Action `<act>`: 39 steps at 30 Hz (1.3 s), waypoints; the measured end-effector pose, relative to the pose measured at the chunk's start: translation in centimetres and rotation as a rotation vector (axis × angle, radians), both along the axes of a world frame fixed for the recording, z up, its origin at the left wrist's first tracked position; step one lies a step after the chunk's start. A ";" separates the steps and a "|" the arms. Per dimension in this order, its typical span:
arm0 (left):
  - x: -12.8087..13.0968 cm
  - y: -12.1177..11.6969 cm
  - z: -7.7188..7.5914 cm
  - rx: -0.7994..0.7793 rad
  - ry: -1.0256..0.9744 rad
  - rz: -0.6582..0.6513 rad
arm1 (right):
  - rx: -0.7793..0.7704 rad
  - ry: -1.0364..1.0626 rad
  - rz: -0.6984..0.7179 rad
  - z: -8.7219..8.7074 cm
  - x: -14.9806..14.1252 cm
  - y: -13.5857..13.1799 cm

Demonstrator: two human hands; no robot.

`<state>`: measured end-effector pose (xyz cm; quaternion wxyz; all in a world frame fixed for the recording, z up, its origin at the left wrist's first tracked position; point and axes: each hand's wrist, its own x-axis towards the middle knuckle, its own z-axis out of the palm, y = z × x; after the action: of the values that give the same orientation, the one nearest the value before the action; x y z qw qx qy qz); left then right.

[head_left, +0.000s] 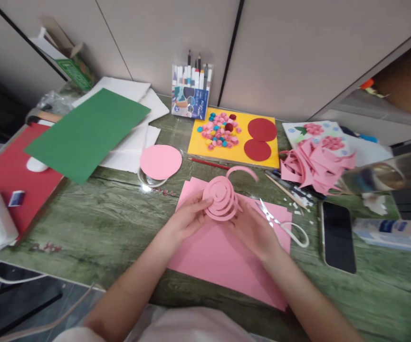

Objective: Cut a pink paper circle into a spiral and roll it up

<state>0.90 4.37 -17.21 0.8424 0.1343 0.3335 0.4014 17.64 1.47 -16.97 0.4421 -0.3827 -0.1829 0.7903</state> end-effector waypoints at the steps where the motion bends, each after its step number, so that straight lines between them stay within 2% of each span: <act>1: 0.1 -0.1 0.0 0.020 0.037 -0.032 | 0.040 -0.022 -0.036 0.1 0.3 0.2; 5: 0.3 -0.4 -0.1 0.182 0.267 -0.143 | 0.141 -0.177 -0.055 0.4 1.4 0.6; 7: 0.3 -0.6 -0.2 0.310 0.427 -0.162 | 0.139 -0.262 -0.062 0.1 1.7 0.6; 9: 0.3 -0.6 -0.2 0.373 0.503 -0.194 | 0.112 -0.338 -0.075 -0.5 1.9 0.6; 12: 0.3 -0.6 -0.1 0.323 0.432 -0.224 | 0.119 -0.438 -0.115 -1.3 2.2 0.7; 17: 0.3 -0.4 0.0 0.247 0.357 -0.156 | 0.128 -0.467 -0.190 -1.3 2.4 0.7; 26: 0.1 -0.2 -0.3 0.233 0.284 -0.141 | 0.103 -0.461 -0.115 -1.1 2.6 0.8; 31: 0.1 -0.2 -0.5 0.308 0.357 -0.136 | 0.091 -0.445 -0.101 -0.7 2.3 0.8; 34: 0.1 -0.3 -0.6 0.349 0.378 -0.140 | 0.131 -0.504 -0.076 -0.9 2.3 0.8; 39: 0.2 -0.3 -0.4 0.266 0.367 -0.152 | 0.209 -0.644 -0.033 -1.4 2.7 0.6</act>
<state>1.08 4.06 -17.65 0.7702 0.3396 0.4142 0.3462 20.38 2.09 -18.41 0.4111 -0.5682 -0.3869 0.5987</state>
